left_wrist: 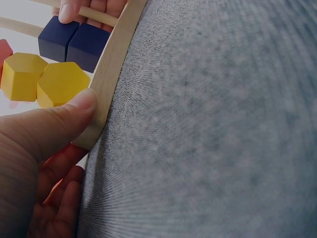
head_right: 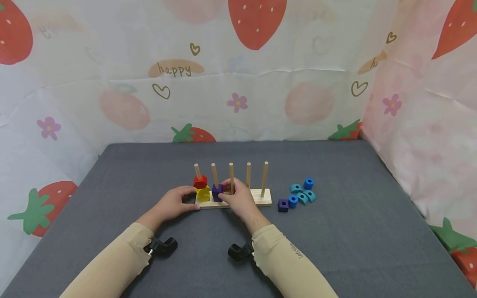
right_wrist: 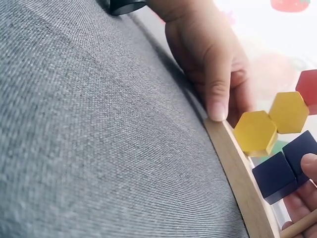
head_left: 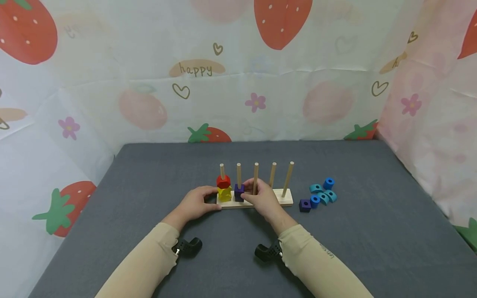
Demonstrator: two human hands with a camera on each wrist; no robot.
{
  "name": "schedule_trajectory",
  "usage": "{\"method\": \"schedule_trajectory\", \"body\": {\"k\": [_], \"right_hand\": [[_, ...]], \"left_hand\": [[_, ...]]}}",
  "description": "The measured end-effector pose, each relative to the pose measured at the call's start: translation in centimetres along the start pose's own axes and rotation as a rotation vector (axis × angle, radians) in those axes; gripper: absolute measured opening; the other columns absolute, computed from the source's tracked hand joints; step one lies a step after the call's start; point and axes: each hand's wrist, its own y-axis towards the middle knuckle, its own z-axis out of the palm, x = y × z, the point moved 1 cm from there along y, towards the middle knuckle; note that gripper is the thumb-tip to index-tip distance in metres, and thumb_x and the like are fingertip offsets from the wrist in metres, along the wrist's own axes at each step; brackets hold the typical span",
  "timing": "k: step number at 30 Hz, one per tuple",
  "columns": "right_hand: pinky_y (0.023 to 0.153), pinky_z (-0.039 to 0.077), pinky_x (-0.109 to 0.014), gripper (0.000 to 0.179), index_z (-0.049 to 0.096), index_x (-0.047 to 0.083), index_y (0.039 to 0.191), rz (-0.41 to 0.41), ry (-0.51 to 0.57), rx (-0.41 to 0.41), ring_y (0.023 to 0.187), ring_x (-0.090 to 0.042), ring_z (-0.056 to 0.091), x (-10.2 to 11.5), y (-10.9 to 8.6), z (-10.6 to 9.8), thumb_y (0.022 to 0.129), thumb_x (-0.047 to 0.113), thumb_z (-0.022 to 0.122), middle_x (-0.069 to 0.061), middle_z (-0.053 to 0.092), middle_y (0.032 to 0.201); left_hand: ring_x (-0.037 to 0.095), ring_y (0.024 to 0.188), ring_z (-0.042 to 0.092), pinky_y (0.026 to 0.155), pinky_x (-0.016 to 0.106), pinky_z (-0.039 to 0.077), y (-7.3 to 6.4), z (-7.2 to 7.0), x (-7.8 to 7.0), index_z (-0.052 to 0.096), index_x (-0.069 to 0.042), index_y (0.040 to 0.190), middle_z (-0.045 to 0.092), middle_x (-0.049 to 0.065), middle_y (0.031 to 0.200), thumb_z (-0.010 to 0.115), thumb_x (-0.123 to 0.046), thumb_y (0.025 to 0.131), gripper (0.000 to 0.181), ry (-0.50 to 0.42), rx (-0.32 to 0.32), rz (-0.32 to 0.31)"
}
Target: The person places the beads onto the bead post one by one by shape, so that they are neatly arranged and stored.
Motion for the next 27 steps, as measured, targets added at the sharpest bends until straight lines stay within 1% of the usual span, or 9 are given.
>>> {"method": "schedule_trajectory", "body": {"k": [4,9,11,15,18,23,27], "right_hand": [[0.086,0.048,-0.039,0.028,0.059,0.009,0.106,0.0,0.0,0.01,0.095,-0.021,0.06,-0.1,0.1,0.0,0.08,0.007,0.069,-0.006,0.061,0.103],[0.088,0.048,-0.039,0.04,0.056,0.007,0.119,-0.031,0.028,0.029,0.102,-0.024,0.059,0.1,-0.1,-0.4,0.081,0.005,0.068,-0.009,0.062,0.112],[0.09,0.046,-0.04,0.044,0.054,0.007,0.124,-0.048,0.038,0.033,0.107,-0.024,0.057,0.2,-0.3,-0.7,0.081,0.005,0.067,-0.009,0.061,0.114],[0.096,0.041,-0.043,0.049,0.05,0.012,0.129,-0.061,0.049,0.038,0.117,-0.024,0.05,0.7,-0.7,-1.1,0.083,0.008,0.066,-0.006,0.059,0.121],[0.101,0.036,-0.042,0.051,0.048,0.015,0.131,-0.071,0.053,0.04,0.123,-0.023,0.045,1.0,-1.2,-1.5,0.084,0.009,0.066,-0.006,0.055,0.127],[0.106,0.03,-0.038,0.056,0.042,0.008,0.136,-0.093,0.047,0.049,0.128,-0.022,0.039,1.0,-2.4,-2.4,0.084,0.008,0.065,-0.01,0.048,0.134],[0.106,0.029,-0.039,0.053,0.042,0.004,0.135,-0.117,0.001,0.069,0.127,-0.024,0.04,0.7,-3.3,-3.8,0.086,0.007,0.063,-0.012,0.047,0.135]], "left_hand": [[0.023,0.117,0.049,0.099,0.045,0.037,0.0,0.0,0.0,0.059,-0.015,0.123,0.058,0.003,0.122,0.074,-0.039,0.074,0.057,0.0,0.002,-0.002],[0.024,0.117,0.049,0.1,0.045,0.036,-0.1,0.0,0.0,0.058,-0.014,0.123,0.057,0.003,0.123,0.074,-0.037,0.074,0.057,0.002,0.004,-0.003],[0.024,0.118,0.049,0.1,0.045,0.036,-0.1,0.0,0.0,0.058,-0.013,0.123,0.057,0.004,0.123,0.074,-0.037,0.074,0.057,0.002,0.002,-0.001],[0.024,0.118,0.048,0.1,0.045,0.036,0.0,0.0,0.0,0.058,-0.013,0.124,0.057,0.004,0.123,0.075,-0.035,0.074,0.056,0.004,-0.002,0.0],[0.024,0.118,0.048,0.101,0.044,0.036,0.0,0.0,0.0,0.058,-0.013,0.124,0.057,0.004,0.124,0.075,-0.035,0.075,0.056,0.008,-0.004,-0.001],[0.025,0.119,0.047,0.101,0.045,0.035,0.0,0.0,0.0,0.058,-0.013,0.124,0.056,0.004,0.124,0.075,-0.035,0.075,0.057,0.007,-0.001,-0.004],[0.024,0.118,0.048,0.101,0.044,0.036,0.1,0.1,0.1,0.058,-0.013,0.124,0.056,0.004,0.124,0.075,-0.035,0.074,0.057,0.007,-0.001,-0.006]]}}
